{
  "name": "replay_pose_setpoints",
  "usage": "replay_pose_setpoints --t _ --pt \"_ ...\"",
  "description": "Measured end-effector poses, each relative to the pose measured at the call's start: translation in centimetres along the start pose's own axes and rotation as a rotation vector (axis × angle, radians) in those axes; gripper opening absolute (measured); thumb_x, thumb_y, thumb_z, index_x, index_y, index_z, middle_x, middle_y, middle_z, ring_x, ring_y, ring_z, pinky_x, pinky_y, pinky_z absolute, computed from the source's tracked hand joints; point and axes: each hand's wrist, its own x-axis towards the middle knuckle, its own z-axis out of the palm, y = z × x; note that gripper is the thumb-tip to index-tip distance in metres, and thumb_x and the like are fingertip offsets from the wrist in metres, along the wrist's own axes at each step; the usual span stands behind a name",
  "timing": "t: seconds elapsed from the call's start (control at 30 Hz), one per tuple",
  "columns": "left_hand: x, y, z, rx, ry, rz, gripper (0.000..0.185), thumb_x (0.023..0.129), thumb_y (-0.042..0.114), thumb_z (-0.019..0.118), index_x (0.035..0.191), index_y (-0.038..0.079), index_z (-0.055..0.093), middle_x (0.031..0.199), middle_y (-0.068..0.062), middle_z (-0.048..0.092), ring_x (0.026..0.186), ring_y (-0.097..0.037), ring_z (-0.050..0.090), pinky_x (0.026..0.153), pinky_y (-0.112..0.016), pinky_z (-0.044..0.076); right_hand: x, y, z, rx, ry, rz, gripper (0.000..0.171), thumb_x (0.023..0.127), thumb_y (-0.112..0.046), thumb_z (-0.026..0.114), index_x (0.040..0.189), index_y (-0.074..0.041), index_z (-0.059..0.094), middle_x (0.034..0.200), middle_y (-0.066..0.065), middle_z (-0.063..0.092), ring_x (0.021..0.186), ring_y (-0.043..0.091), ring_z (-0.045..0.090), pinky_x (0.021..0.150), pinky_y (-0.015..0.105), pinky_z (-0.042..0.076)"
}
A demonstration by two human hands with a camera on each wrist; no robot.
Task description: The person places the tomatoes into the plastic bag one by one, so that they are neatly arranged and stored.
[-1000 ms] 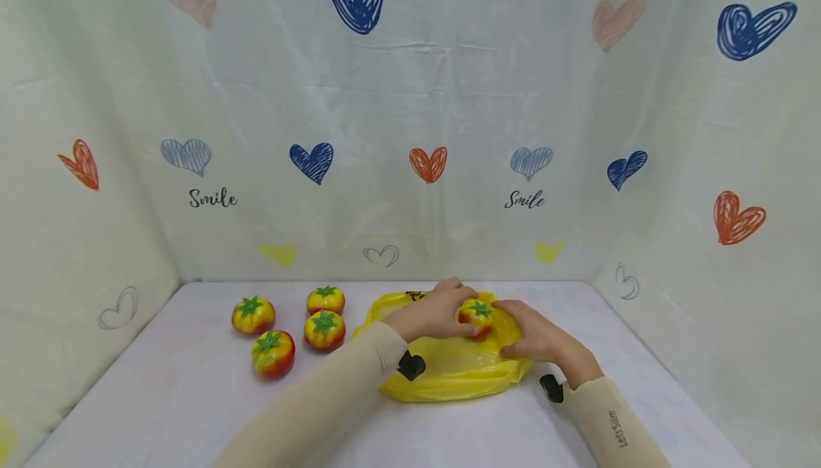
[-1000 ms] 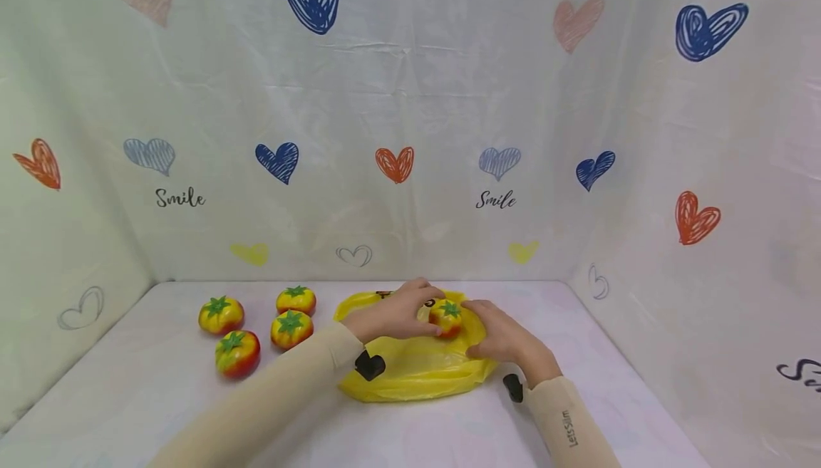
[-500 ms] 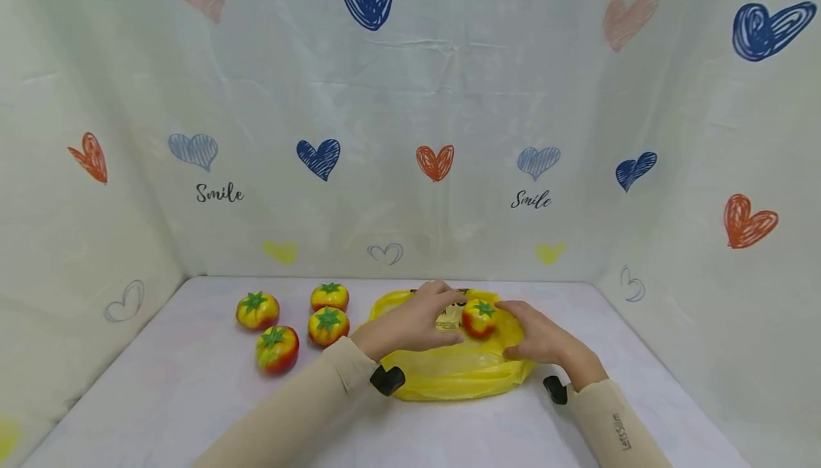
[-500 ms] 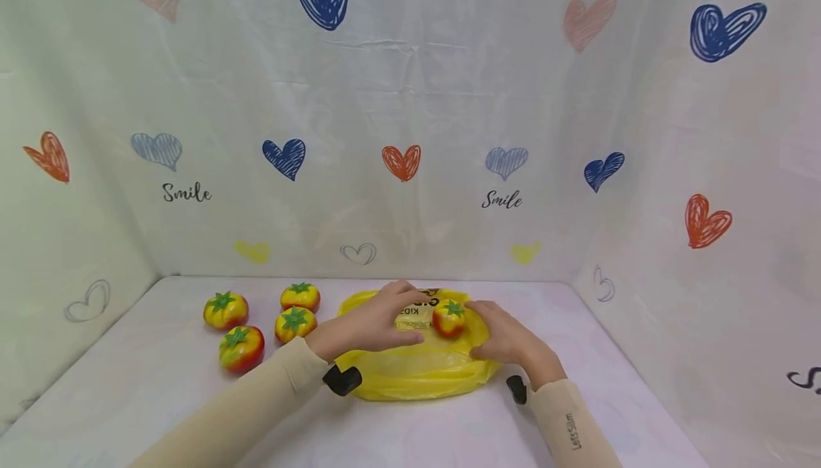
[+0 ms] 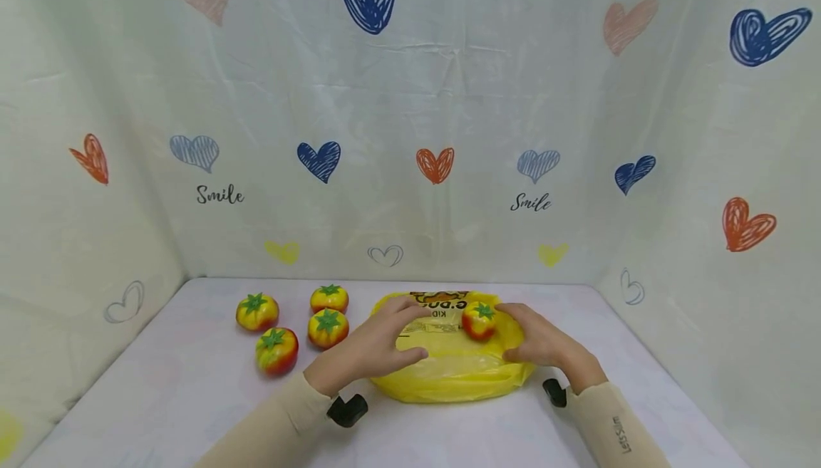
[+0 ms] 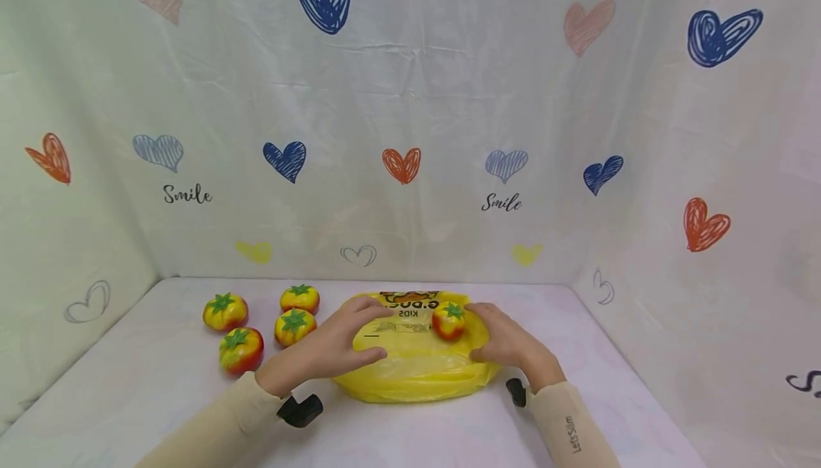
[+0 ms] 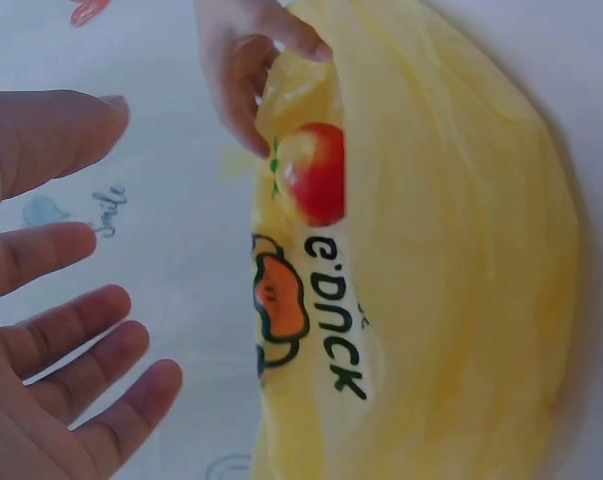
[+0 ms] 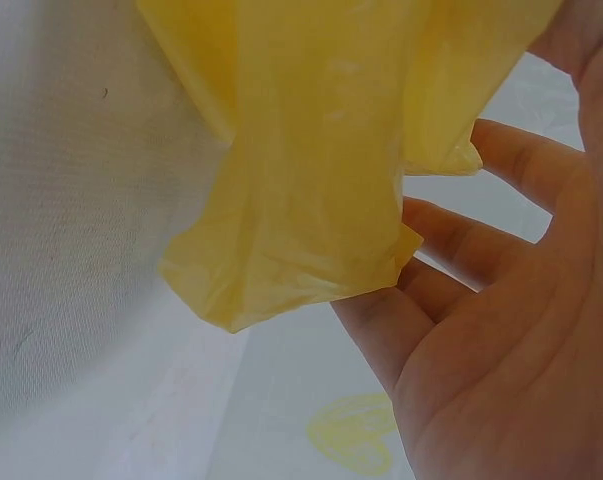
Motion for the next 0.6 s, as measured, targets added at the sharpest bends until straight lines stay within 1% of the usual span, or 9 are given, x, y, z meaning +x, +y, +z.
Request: replay_pose_setpoints --t 0.13,0.23,0.37,0.53,0.6 --pt "-1.1 -0.9 -0.2 0.0 0.061 0.032 0.053 0.087 0.036 0.069 0.135 0.02 0.052 0.13 0.001 0.047 0.119 -0.015 0.043 0.1 -0.036 0.044 0.0 0.0 0.1 -0.003 -0.002 0.003 0.081 0.071 -0.019 0.083 0.141 -0.013 0.043 0.146 0.013 0.038 0.132 0.037 0.036 0.105 0.059 0.03" --pt "-1.9 -1.4 -0.3 -0.008 0.091 0.035 0.052 0.086 0.033 0.07 0.133 0.019 0.054 0.129 0.001 0.048 0.119 -0.016 0.043 0.099 -0.037 0.044 0.0 0.1 0.1 -0.015 0.0 -0.01 0.081 0.071 -0.02 0.083 0.141 -0.012 0.043 0.146 0.013 0.039 0.132 0.037 0.036 0.105 0.058 0.031" --pt "-3.0 -2.1 -0.5 -0.015 0.12 0.0 0.05 0.085 0.031 0.072 0.131 0.018 0.055 0.128 0.001 0.048 0.117 -0.016 0.046 0.098 -0.038 0.045 0.0 0.2 0.1 -0.009 0.009 -0.012 0.081 0.07 -0.02 0.083 0.141 -0.012 0.044 0.145 0.014 0.039 0.131 0.037 0.036 0.105 0.058 0.03" --pt "-4.3 -2.8 -0.7 -0.032 0.129 -0.046 0.048 0.084 0.03 0.073 0.128 0.019 0.057 0.126 0.002 0.05 0.113 -0.015 0.048 0.096 -0.039 0.047 0.0 0.1 0.2 0.02 -0.004 0.007 0.082 0.071 -0.02 0.083 0.142 -0.014 0.043 0.147 0.012 0.037 0.132 0.037 0.035 0.106 0.059 0.029" --pt "-4.6 -3.0 -0.7 -0.032 0.135 -0.059 0.047 0.083 0.029 0.074 0.127 0.02 0.058 0.125 0.003 0.049 0.112 -0.015 0.048 0.096 -0.038 0.047 0.0 0.1 0.2 0.016 -0.007 0.013 0.082 0.071 -0.021 0.083 0.142 -0.014 0.043 0.147 0.012 0.037 0.133 0.036 0.035 0.106 0.058 0.029"
